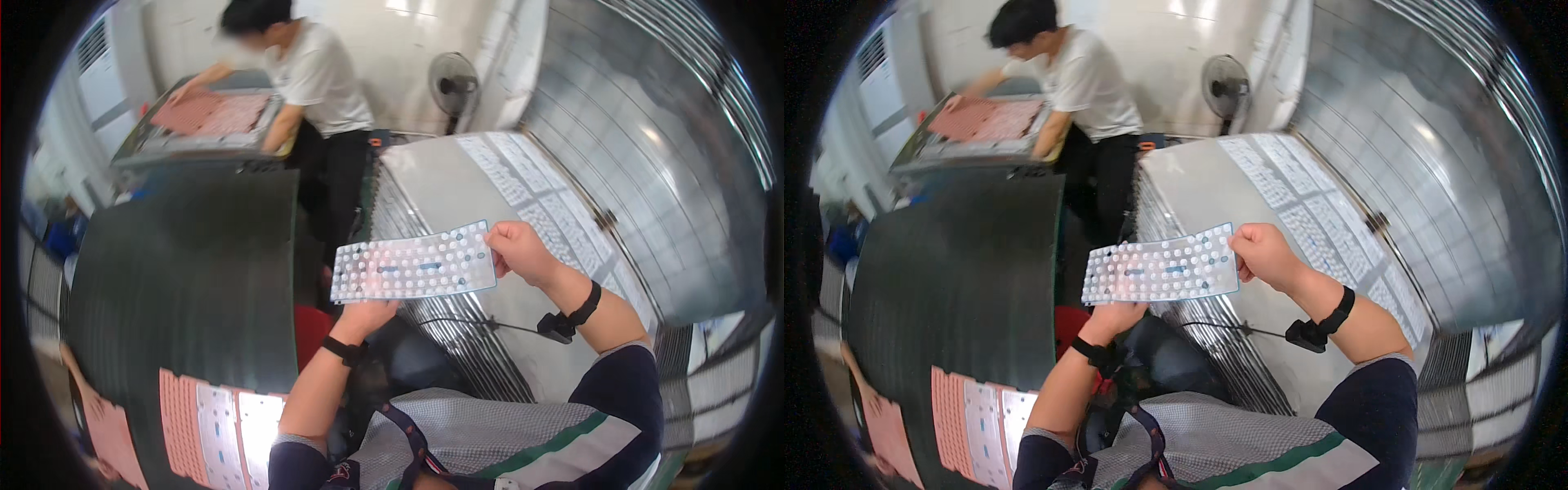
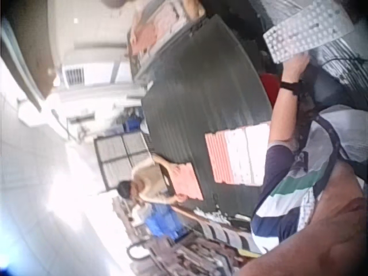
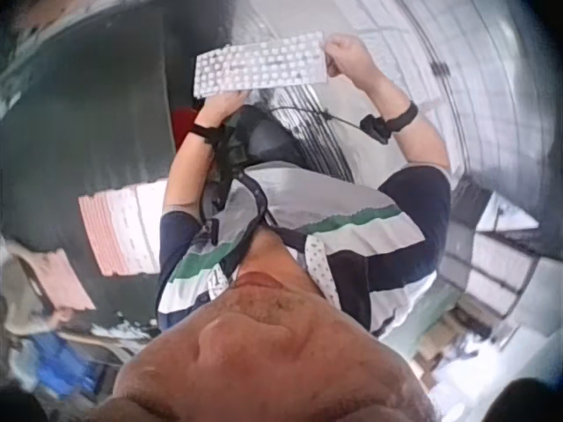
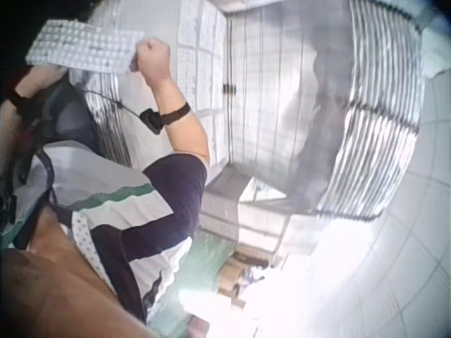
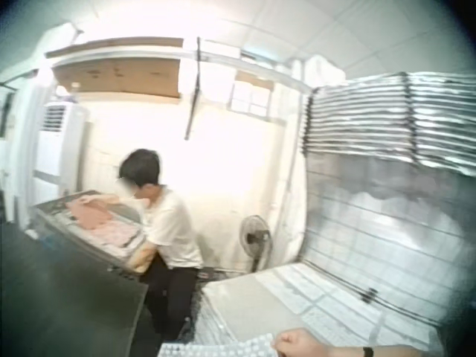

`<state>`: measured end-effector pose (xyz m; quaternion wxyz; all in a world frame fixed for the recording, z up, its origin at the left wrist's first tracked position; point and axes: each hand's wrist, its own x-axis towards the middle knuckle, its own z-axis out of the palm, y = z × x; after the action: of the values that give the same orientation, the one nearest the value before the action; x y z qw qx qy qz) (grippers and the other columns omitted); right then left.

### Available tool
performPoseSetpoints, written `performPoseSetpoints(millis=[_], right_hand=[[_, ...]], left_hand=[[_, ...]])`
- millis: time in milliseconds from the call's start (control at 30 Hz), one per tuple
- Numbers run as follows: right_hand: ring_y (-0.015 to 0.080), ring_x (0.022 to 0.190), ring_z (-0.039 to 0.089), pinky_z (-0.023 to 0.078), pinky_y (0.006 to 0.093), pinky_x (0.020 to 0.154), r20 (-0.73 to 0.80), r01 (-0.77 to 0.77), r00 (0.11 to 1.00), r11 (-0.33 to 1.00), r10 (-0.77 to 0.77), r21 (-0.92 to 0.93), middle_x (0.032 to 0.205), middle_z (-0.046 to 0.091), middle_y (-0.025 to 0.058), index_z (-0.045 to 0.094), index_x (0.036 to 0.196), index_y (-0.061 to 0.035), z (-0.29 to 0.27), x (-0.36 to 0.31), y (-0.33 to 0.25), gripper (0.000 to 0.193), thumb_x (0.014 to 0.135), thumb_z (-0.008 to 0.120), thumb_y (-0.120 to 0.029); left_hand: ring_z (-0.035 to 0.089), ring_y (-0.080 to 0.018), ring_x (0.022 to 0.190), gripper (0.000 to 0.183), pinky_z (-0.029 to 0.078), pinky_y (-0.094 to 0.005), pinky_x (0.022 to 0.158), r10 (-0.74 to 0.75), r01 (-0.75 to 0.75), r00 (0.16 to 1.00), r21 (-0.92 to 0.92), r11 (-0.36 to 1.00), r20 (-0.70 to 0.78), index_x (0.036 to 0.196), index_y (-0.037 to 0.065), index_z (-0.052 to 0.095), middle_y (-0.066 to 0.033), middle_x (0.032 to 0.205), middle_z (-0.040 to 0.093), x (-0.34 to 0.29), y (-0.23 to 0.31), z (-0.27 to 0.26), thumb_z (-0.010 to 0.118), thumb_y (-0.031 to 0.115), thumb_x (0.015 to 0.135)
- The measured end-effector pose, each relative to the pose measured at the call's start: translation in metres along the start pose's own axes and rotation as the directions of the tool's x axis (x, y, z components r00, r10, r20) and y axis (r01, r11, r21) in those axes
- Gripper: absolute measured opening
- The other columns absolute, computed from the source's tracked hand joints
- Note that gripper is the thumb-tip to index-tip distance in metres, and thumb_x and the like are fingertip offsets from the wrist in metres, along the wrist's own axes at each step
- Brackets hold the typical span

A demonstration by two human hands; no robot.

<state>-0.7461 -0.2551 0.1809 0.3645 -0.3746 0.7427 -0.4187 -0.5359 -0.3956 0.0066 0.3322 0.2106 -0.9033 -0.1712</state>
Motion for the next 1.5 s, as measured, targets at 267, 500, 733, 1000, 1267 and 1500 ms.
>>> performPoseSetpoints(millis=[267, 500, 733, 1000, 1267, 1500], right_hand=[[0.0151, 0.066, 0.059, 0.05, 0.0307, 0.059, -0.407, 0.126, 0.906, 0.843, 0.118, 0.524, 0.077, 0.06, 0.0054, 0.055, 0.084, -0.0076, -0.053, 0.006, 0.063, 0.014, 0.088, 0.054, -0.021], [0.0213, 0.063, 0.06, 0.053, 0.0356, 0.055, -0.484, 0.012, 0.798, 0.793, 0.36, 0.609, 0.077, 0.059, 0.0118, 0.055, 0.084, -0.0017, -0.018, 0.086, 0.113, 0.017, 0.089, 0.051, -0.017], [0.0238, 0.067, 0.061, 0.053, 0.0362, 0.056, -0.419, -0.038, 0.829, 0.784, 0.371, 0.62, 0.08, 0.059, 0.0138, 0.057, 0.089, 0.0014, -0.021, 0.096, 0.114, 0.018, 0.087, 0.048, -0.014], [0.0185, 0.079, 0.06, 0.05, 0.0296, 0.069, 0.024, -0.136, 0.991, 0.948, 0.135, 0.288, 0.09, 0.061, 0.0098, 0.057, 0.101, -0.0009, 0.043, 0.026, 0.025, 0.024, 0.091, 0.052, -0.022], [0.0088, 0.076, 0.057, 0.047, 0.0243, 0.069, 0.764, 0.352, 0.619, 0.934, -0.182, -0.062, 0.084, 0.064, 0.0031, 0.062, 0.094, -0.0034, 0.262, -0.01, -0.042, 0.018, 0.088, 0.056, -0.02], [0.0319, 0.082, 0.063, 0.049, 0.0381, 0.073, 0.943, 0.818, -0.013, 0.539, -0.331, 0.201, 0.086, 0.066, 0.0202, 0.064, 0.087, 0.0018, 0.466, -0.108, 0.006, 0.028, 0.078, 0.06, -0.024]], left_hand=[[0.037, -0.0397, 0.125, 0.059, 0.03, -0.0542, 0.098, -0.04, -0.048, 0.952, 0.276, 0.96, 0.303, 0.121, -0.002, 0.05, -0.0225, 0.126, 0.05, 0.152, 0.017, -0.043, 0.065, 0.036, 0.078], [0.03, -0.0403, 0.13, 0.07, 0.03, -0.055, 0.1, -0.07, 0.036, 0.962, 0.135, 0.99, 0.263, 0.131, -0.003, 0.039, -0.0259, 0.139, 0.035, 0.013, -0.038, -0.03, 0.067, 0.034, 0.078], [0.032, -0.0419, 0.13, 0.064, 0.031, -0.0462, 0.104, -0.357, 0.345, 0.867, 0.099, 0.933, 0.347, 0.131, -0.005, 0.041, -0.0298, 0.14, 0.033, -0.076, -0.02, -0.063, 0.065, 0.03, 0.083], [0.043, -0.0428, 0.12, 0.059, 0.038, -0.0461, 0.097, -0.363, 0.36, 0.9, 0.057, 0.931, 0.241, 0.125, -0.006, 0.047, -0.0294, 0.132, 0.042, -0.138, -0.002, -0.085, 0.066, 0.029, 0.081], [0.051, -0.0405, 0.111, 0.05, 0.042, -0.0423, 0.094, -0.608, 0.61, 0.791, 0.011, 0.792, -0.073, 0.12, -0.004, 0.051, -0.0267, 0.127, 0.048, -0.223, 0.069, -0.17, 0.063, 0.026, 0.082], [0.063, -0.0349, 0.09, 0.031, 0.05, -0.0362, 0.077, -0.733, 0.898, 0.095, -0.261, 0.355, -0.673, 0.107, -0.004, 0.059, -0.022, 0.103, 0.063, -0.393, 0.16, -0.183, 0.064, 0.014, 0.083]])
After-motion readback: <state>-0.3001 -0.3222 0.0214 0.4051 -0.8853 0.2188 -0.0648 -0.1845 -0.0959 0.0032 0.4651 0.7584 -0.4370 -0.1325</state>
